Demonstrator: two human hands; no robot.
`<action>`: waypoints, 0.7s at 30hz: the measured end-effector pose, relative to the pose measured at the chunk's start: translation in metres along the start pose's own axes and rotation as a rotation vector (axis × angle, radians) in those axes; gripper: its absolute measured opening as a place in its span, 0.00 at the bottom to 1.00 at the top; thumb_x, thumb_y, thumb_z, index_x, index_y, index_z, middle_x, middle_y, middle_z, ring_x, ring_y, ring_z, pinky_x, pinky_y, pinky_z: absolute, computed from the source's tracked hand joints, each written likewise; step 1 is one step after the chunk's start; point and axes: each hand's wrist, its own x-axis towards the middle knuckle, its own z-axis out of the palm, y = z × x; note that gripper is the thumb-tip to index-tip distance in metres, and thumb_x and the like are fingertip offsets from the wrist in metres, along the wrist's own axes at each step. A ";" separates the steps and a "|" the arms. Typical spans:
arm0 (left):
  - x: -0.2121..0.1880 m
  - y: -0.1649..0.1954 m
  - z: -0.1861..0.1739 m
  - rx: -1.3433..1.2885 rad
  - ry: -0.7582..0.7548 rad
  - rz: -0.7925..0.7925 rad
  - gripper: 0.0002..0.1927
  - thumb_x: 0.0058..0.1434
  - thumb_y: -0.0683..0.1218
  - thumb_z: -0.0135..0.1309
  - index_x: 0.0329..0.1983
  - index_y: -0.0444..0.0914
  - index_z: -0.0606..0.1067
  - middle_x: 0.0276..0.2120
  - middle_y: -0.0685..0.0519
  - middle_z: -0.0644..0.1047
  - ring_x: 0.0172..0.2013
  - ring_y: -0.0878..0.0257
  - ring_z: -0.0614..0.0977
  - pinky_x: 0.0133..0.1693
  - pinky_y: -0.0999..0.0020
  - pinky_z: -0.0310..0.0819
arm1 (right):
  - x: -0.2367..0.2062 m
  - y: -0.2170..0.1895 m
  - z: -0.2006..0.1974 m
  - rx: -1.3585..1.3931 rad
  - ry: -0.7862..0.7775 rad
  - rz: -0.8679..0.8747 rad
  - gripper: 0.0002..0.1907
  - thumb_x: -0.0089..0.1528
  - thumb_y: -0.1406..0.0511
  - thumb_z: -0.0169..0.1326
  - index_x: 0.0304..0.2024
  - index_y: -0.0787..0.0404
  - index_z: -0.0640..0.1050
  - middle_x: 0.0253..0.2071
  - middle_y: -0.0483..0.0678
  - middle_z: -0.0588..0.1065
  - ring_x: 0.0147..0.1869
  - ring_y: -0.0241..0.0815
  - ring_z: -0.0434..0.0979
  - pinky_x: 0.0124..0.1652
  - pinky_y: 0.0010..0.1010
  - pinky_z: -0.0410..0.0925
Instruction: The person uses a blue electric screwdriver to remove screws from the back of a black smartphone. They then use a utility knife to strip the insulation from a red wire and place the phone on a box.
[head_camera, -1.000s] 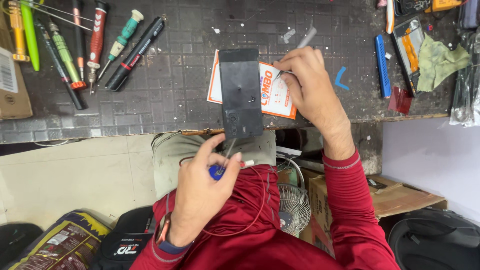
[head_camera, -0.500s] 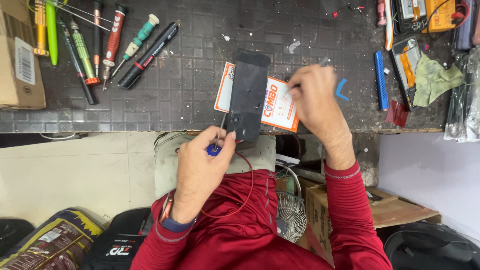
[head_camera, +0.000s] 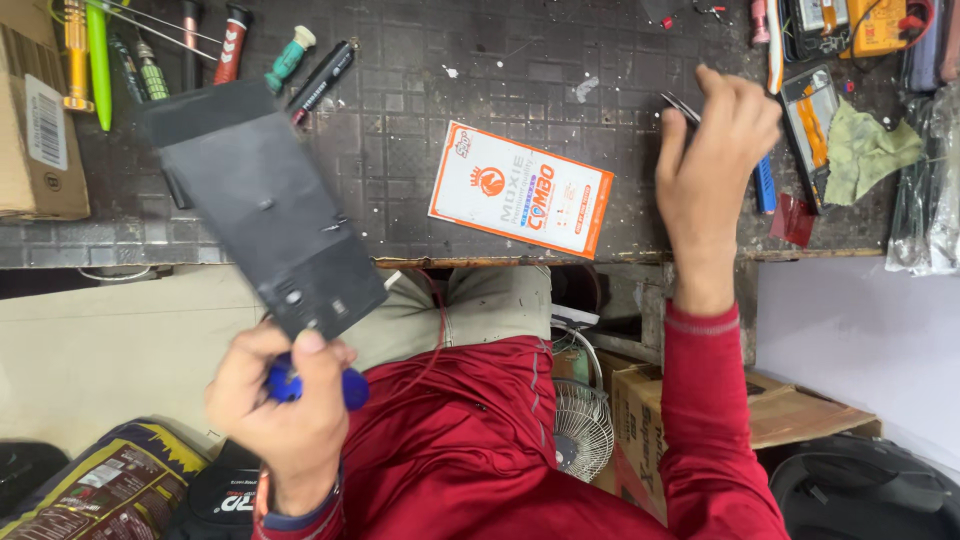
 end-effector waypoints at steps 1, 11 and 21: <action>-0.005 -0.001 -0.004 -0.018 0.024 0.022 0.09 0.74 0.40 0.55 0.38 0.31 0.71 0.30 0.46 0.79 0.28 0.66 0.82 0.34 0.75 0.78 | -0.004 -0.014 -0.006 0.050 -0.025 -0.018 0.19 0.69 0.70 0.54 0.63 0.63 0.71 0.59 0.55 0.69 0.64 0.54 0.63 0.64 0.43 0.55; 0.019 0.007 -0.113 -0.224 -0.437 -0.302 0.10 0.65 0.41 0.55 0.38 0.28 0.80 0.37 0.38 0.82 0.43 0.50 0.86 0.55 0.52 0.81 | -0.010 -0.094 -0.034 0.404 -0.674 0.192 0.33 0.55 0.55 0.63 0.61 0.57 0.73 0.46 0.51 0.68 0.56 0.50 0.68 0.58 0.40 0.64; 0.004 0.004 -0.105 -0.257 -0.282 -0.069 0.12 0.74 0.44 0.59 0.39 0.29 0.79 0.37 0.42 0.81 0.39 0.56 0.83 0.54 0.59 0.79 | -0.001 -0.047 -0.023 0.368 -0.536 0.275 0.26 0.54 0.57 0.71 0.43 0.65 0.72 0.39 0.56 0.79 0.44 0.51 0.83 0.41 0.36 0.72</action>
